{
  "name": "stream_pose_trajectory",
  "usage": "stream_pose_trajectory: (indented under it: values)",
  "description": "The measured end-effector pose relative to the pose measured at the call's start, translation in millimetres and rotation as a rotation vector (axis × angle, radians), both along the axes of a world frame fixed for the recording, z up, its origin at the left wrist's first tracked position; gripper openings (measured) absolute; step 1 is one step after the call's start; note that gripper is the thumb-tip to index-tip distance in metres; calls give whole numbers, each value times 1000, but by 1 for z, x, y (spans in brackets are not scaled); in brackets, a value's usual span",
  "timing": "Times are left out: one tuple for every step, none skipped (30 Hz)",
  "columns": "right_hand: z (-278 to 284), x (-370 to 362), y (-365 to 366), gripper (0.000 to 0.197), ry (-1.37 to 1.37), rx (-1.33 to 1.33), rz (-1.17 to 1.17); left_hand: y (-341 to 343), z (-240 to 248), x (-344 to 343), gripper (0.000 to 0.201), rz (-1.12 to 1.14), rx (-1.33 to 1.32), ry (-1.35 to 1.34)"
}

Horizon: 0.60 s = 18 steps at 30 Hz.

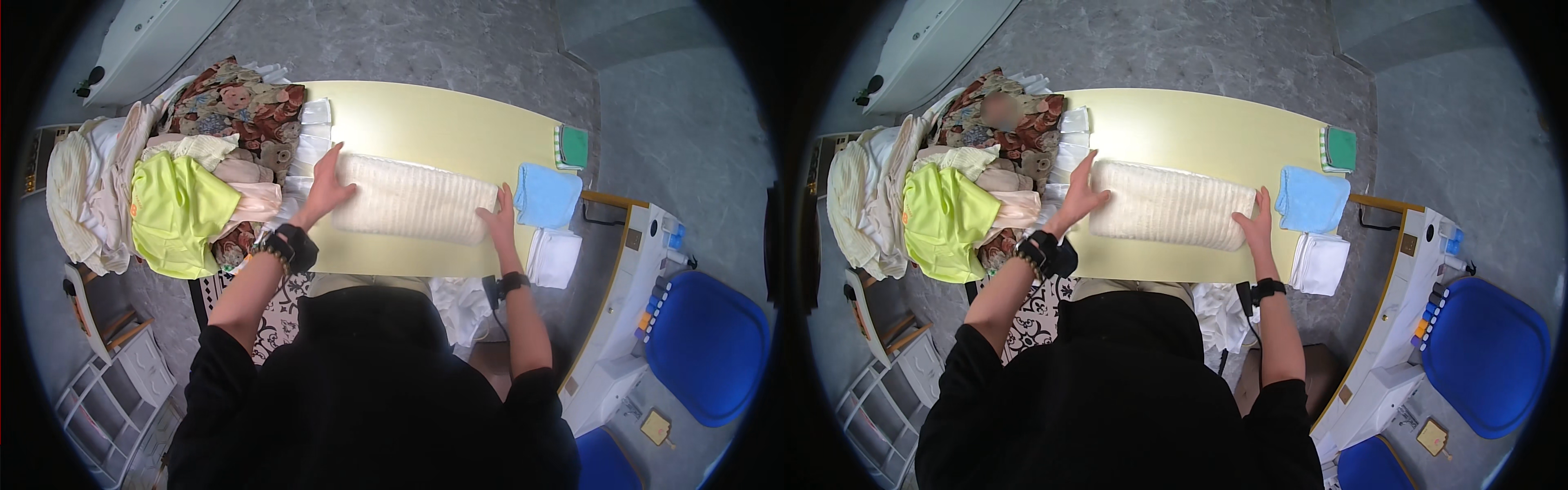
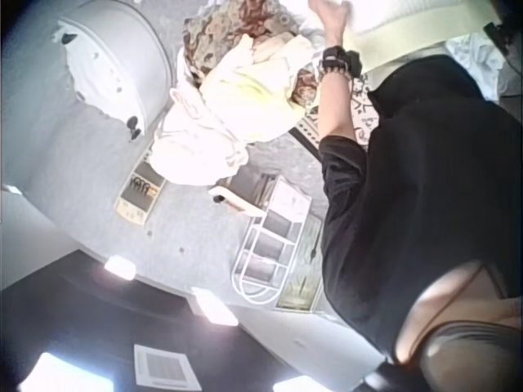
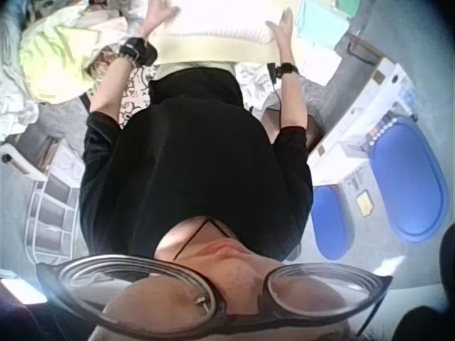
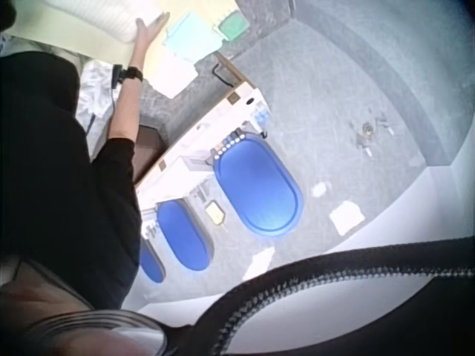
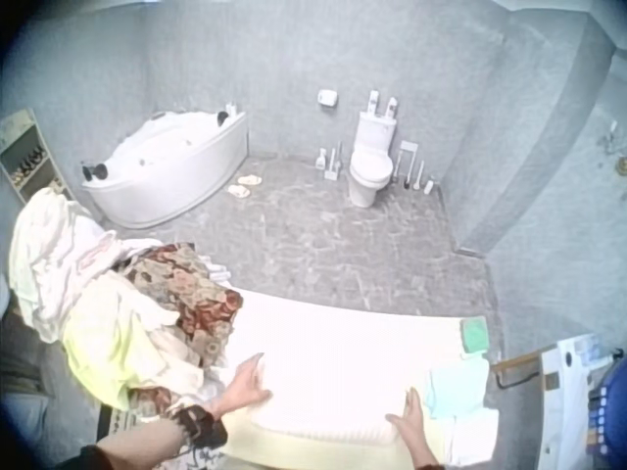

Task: Folding a white knit garment on a table.

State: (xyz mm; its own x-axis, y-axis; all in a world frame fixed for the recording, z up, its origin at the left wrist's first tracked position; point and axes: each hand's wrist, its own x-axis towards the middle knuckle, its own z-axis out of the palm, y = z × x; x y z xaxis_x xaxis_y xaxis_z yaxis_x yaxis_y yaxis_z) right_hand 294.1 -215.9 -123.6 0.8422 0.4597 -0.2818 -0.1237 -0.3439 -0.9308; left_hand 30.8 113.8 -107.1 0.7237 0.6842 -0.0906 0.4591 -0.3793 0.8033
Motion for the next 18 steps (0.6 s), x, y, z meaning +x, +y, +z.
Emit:
stream_pose_trajectory:
  values:
    - [4,7,5,92,-19,-59,126,8,7,7,94,-151,41,74]
    - [8,11,8,93,-40,-118,251,14,14,13,94,-303,82,147]
    - [13,12,11,93,-43,-115,256,19,19,17,94,-298,84,146]
    - [17,14,15,84,-177,-244,319,22,23,21,86,-397,166,277]
    - [22,15,17,75,-314,-373,378,25,27,25,78,-495,247,408]
    - [27,16,18,75,-318,-371,382,27,30,27,78,-490,248,405]
    - [32,16,17,61,-362,-436,466,29,33,30,67,-565,279,464]
    - [37,15,15,48,-406,-501,548,30,37,31,56,-641,310,523]
    - [46,15,12,48,-411,-502,548,31,42,32,56,-640,311,519]
    - [55,11,13,39,-386,-430,502,32,51,30,43,-663,247,403]
    - [65,8,14,30,-361,-357,456,33,60,27,31,-684,184,286]
    - [82,5,18,30,-362,-352,458,34,73,23,31,-680,187,289]
    - [100,2,20,28,-264,-310,416,33,86,23,29,-660,102,274]
    - [112,-2,20,28,-165,-268,374,31,99,21,28,-638,17,260]
    - [119,-4,14,28,-169,-270,361,27,116,21,28,-650,20,253]
    - [123,-8,7,27,-262,-211,373,22,132,15,27,-676,15,253]
    - [126,-13,0,27,-354,-153,383,16,141,9,26,-703,9,253]
    - [127,-18,-8,27,-355,-154,379,11,141,1,26,-707,11,251]
